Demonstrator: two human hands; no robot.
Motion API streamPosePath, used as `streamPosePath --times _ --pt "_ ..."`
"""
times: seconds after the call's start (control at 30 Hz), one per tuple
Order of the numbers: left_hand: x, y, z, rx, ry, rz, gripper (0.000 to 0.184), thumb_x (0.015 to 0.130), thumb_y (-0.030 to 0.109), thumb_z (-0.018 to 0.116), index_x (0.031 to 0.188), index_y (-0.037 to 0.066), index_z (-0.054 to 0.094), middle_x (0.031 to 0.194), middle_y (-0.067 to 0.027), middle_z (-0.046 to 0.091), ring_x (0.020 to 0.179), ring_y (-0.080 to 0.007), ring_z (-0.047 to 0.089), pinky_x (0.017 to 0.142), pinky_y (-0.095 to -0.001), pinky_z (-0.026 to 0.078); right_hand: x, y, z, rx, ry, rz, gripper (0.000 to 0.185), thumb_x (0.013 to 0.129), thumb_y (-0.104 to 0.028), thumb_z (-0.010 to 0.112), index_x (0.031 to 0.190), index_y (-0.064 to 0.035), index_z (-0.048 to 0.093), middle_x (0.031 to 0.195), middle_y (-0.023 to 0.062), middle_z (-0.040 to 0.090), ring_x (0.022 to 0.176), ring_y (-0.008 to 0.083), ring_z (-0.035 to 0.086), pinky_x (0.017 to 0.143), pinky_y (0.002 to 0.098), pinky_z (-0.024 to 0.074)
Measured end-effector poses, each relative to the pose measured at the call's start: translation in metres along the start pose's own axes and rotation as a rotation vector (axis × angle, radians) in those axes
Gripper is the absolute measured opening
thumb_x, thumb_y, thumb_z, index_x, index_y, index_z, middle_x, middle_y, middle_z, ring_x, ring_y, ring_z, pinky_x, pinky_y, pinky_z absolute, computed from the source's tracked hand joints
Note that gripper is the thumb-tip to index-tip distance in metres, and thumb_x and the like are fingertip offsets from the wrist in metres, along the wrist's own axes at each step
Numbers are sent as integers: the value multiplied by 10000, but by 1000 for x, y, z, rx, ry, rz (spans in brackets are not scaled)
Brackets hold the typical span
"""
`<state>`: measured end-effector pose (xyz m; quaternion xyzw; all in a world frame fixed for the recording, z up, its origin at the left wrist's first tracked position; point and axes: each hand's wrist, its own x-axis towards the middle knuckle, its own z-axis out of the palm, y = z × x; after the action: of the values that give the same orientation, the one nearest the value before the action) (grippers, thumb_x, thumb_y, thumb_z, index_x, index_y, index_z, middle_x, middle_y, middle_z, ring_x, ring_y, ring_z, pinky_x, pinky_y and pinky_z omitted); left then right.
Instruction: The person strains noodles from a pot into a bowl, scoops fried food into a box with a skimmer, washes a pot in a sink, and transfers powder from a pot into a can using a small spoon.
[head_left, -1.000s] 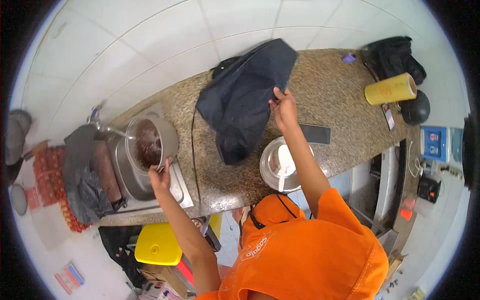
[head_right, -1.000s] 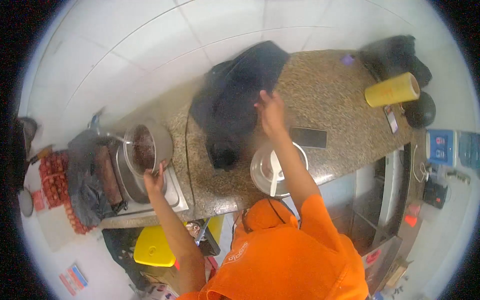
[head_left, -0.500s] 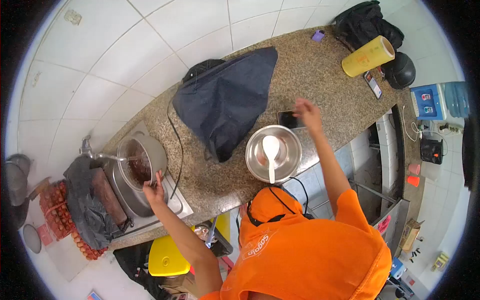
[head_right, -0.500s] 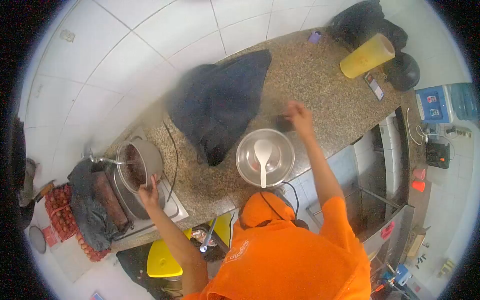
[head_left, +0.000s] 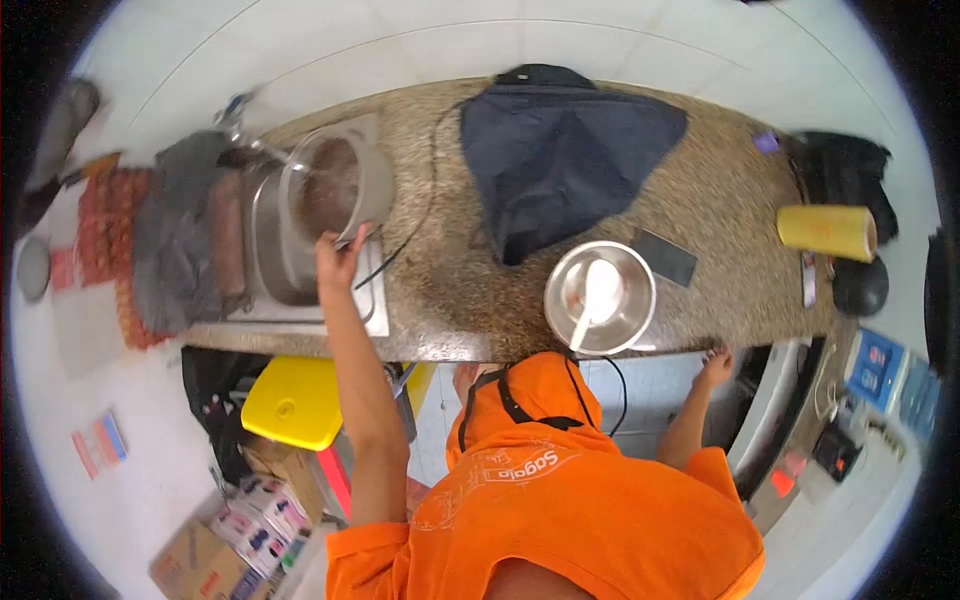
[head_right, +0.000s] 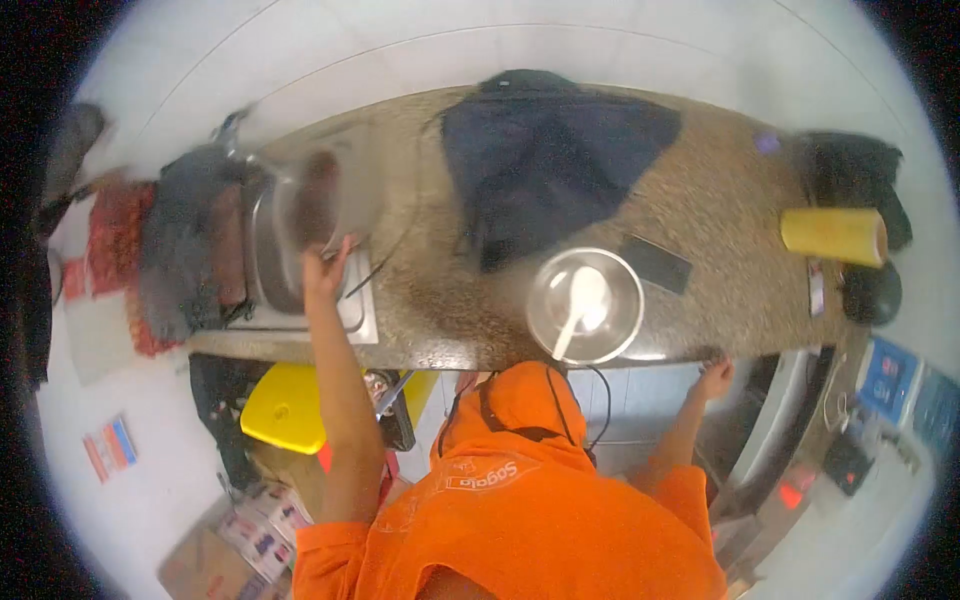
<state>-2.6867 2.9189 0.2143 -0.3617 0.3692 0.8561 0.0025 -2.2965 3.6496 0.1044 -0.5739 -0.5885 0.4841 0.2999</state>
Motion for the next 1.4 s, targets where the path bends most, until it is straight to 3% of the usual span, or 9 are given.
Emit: streamPosePath --times 0.17,0.4,0.63,0.8,0.83,0.93,1.03,1.17,1.4 --pt "-8 1 9 -68 57 -31 517 826 16 406 1298 -180 334 1279 -342 462 1133 -545 517 925 -508 574 16 -29 48 -101 67 -257 290 1009 -320 515 1039 -57 632 705 22 549 547 100 477 481 251 404" --pt "0 -5 0 -58 -53 22 553 815 19 411 1320 -162 276 1269 -324 458 1089 -534 545 897 -487 595 -52 -182 181 -118 -344 -565 315 1024 -308 504 1133 -45 638 692 -8 498 563 61 439 486 226 372" --pt "-7 -6 9 -37 71 15 543 814 42 430 1326 -109 327 1267 -251 487 1060 -472 575 868 -493 603 -111 -237 308 -46 -731 -665 236 1023 -205 499 1131 -55 645 757 -4 553 628 63 484 561 225 416" --pt "-16 -4 15 -47 11 76 492 821 43 421 1283 -113 355 1249 -267 483 1031 -449 592 813 -468 625 -239 -298 405 -54 -1063 -835 226 1007 -205 529 1120 -68 669 755 0 605 674 69 549 615 231 457" --pt "-18 -2 17 -69 -9 56 426 848 9 397 1259 -90 351 1330 -253 404 1192 -442 482 949 -556 542 -260 -304 427 -70 -1161 -834 224 1002 -211 540 1117 -71 671 747 0 609 684 72 563 630 237 468" --pt "-17 -2 17 -67 -2 61 420 845 15 405 1252 -78 359 1320 -245 411 1184 -435 489 921 -547 559 -342 -325 493 45 -1445 -964 197 974 -200 574 1109 -97 675 750 40 648 685 82 610 645 242 483" --pt "-18 -5 18 -41 25 125 417 848 19 391 1250 -81 349 1255 -256 469 1086 -423 567 819 -499 614 -426 -356 546 14 -1515 -1208 198 943 -221 582 1056 -94 683 865 97 703 721 223 664 709 302 515" --pt "-13 -7 17 -54 83 93 418 884 25 382 1291 -44 313 1242 -270 490 973 -389 640 729 -442 652 -515 -359 634 70 -1506 -1438 309 870 -215 593 1144 -79 637 1199 127 634 1153 312 571 981 419 448" --pt "-9 -13 18 -40 133 127 518 879 6 391 1364 28 210 1188 -223 512 926 -359 657 659 -424 663 -623 -374 701 354 -1300 -1554 368 850 -200 583 1182 -45 623 1175 151 642 1112 331 594 972 440 463"
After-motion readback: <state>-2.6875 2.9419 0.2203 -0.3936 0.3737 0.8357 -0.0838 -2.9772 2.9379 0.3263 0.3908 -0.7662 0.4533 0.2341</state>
